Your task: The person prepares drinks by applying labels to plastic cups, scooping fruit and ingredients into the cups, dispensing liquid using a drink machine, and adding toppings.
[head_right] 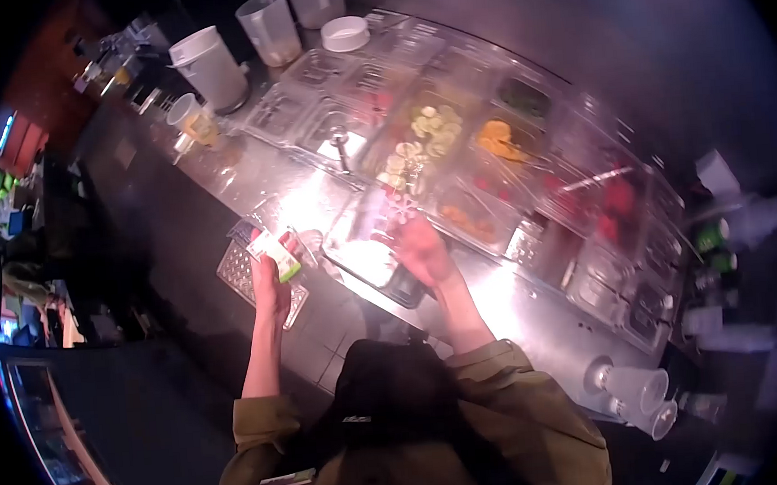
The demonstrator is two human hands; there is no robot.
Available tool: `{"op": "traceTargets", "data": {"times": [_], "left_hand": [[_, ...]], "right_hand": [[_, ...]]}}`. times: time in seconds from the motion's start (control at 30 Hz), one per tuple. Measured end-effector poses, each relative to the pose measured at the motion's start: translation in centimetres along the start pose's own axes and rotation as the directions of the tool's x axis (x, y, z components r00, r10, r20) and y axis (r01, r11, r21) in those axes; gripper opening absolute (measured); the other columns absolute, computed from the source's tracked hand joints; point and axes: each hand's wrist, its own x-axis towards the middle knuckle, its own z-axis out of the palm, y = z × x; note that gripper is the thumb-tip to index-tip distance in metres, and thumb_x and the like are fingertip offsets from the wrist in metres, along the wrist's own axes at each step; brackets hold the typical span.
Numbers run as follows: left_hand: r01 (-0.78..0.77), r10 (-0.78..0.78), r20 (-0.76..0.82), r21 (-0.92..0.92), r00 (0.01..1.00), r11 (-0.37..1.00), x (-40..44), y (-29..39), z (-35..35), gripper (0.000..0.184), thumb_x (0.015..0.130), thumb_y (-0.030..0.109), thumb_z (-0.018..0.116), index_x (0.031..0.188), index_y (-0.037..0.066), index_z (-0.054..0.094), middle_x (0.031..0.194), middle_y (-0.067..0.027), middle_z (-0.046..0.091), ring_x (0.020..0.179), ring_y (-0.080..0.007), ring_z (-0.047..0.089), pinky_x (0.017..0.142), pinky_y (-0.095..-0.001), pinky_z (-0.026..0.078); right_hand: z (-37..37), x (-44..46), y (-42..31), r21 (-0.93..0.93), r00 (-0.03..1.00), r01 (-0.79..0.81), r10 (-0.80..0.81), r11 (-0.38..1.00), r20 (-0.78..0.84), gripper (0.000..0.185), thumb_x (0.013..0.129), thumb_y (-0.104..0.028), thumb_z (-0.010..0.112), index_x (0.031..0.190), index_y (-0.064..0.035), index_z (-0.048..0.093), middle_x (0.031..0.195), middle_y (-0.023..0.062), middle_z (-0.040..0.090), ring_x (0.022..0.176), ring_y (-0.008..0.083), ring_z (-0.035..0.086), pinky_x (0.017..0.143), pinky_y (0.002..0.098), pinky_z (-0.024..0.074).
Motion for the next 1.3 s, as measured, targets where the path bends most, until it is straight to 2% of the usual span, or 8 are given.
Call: {"op": "traceTargets", "data": {"times": [0.27,0.53,0.63,0.73,0.9,1.03,1.23,1.3], "left_hand": [[-0.227,0.392,-0.141,0.620,0.909,0.751,15.7,-0.6,-7.8,0.093,0.066,0.009,0.067,0.135,0.003,0.005,0.129,-0.0169,0.033,0.113,-0.0247,0.038,0.094,-0.0357,0.033],[-0.143,0.241,-0.084,0.603,0.967,0.784,21.2,-0.8,-8.8,0.091,0.063,0.012,0.072,0.133,0.001,0.015,0.130,-0.0127,0.031,0.117,-0.0221,0.034,0.097,-0.0290,0.029],[-0.213,0.402,-0.010,0.836,0.916,0.506,19.6,0.9,-10.0,0.064,0.071,0.016,0.066,0.121,-0.002,0.029,0.118,-0.0141,0.041,0.104,-0.0223,0.043,0.088,-0.0311,0.035],[-0.360,0.517,0.216,0.912,0.828,0.195,16.5,2.7,-8.4,0.041,0.080,0.019,0.060,0.109,-0.004,0.044,0.106,-0.0156,0.052,0.092,-0.0225,0.051,0.079,-0.0331,0.042],[-0.442,-0.185,0.794,0.496,0.578,0.747,7.1,0.3,7.4,0.051,0.087,0.028,0.051,0.124,-0.002,0.034,0.127,-0.0141,0.040,0.110,-0.0207,0.043,0.093,-0.0314,0.033],[-0.395,-0.221,0.937,0.318,0.272,0.862,2.1,-4.2,15.8,0.037,0.080,0.015,0.053,0.112,-0.001,0.043,0.116,-0.0129,0.046,0.103,-0.0220,0.047,0.089,-0.0314,0.037],[-0.306,-0.053,0.999,0.047,-0.013,0.951,-16.5,-14.4,32.9,0.031,0.070,0.001,0.058,0.101,-0.001,0.054,0.105,-0.0119,0.053,0.096,-0.0237,0.051,0.084,-0.0322,0.041],[-0.182,-0.179,0.984,0.177,0.006,0.967,-23.0,-18.4,37.3,0.062,0.068,-0.003,0.059,0.119,0.004,0.024,0.121,-0.0154,0.035,0.110,-0.0256,0.039,0.093,-0.0360,0.031]], "right_hand": [[0.3,15.7,10.9,-0.995,0.996,-0.061,-0.058,0.083,-0.066,0.080,0.054,-0.014,0.073,0.120,0.0011,0.030,0.110,0.0191,0.044,0.104,0.0306,0.046,0.092,0.0375,0.0354],[-1.3,19.3,13.9,-0.822,0.999,0.021,0.017,0.569,0.037,0.078,0.063,-0.022,0.072,0.125,0.0001,0.033,0.124,0.0184,0.040,0.117,0.0275,0.038,0.096,0.0356,0.0326],[2.9,15.5,9.4,-0.969,0.973,-0.230,0.004,0.094,-0.231,0.076,0.068,-0.021,0.070,0.128,0.0007,0.030,0.127,0.0214,0.037,0.120,0.0298,0.035,0.094,0.0362,0.0353],[4.8,7.1,3.5,-0.966,0.908,-0.114,-0.371,0.231,-0.195,0.061,0.074,-0.020,0.065,0.123,-0.0001,0.036,0.115,0.0148,0.047,0.106,0.0238,0.047,0.086,0.0328,0.0407],[-3.8,-8.5,2.7,-0.943,0.268,-0.042,-0.905,0.331,-0.329,0.037,0.076,-0.012,0.059,0.111,-0.0038,0.048,0.094,0.0043,0.055,0.075,0.0113,0.055,0.068,0.0255,0.0452],[-4.6,-25.4,0.6,-0.883,-0.590,-0.197,-0.771,0.427,-0.241,0.038,0.074,-0.010,0.062,0.106,-0.0002,0.045,0.088,0.0063,0.052,0.078,0.0122,0.051,0.068,0.0259,0.0430],[-14.9,-40.0,-6.1,-0.885,-0.548,-0.286,-0.821,0.367,-0.163,0.093,0.058,-0.023,0.074,0.130,0.0032,0.020,0.129,0.0238,0.030,0.119,0.0338,0.034,0.097,0.0385,0.0304],[-16.4,-40.9,-7.5,-0.791,-0.456,-0.426,-0.860,0.439,-0.231,0.091,0.059,-0.021,0.072,0.131,-0.0004,0.020,0.125,0.0239,0.033,0.113,0.0374,0.039,0.094,0.0397,0.0345]]}}
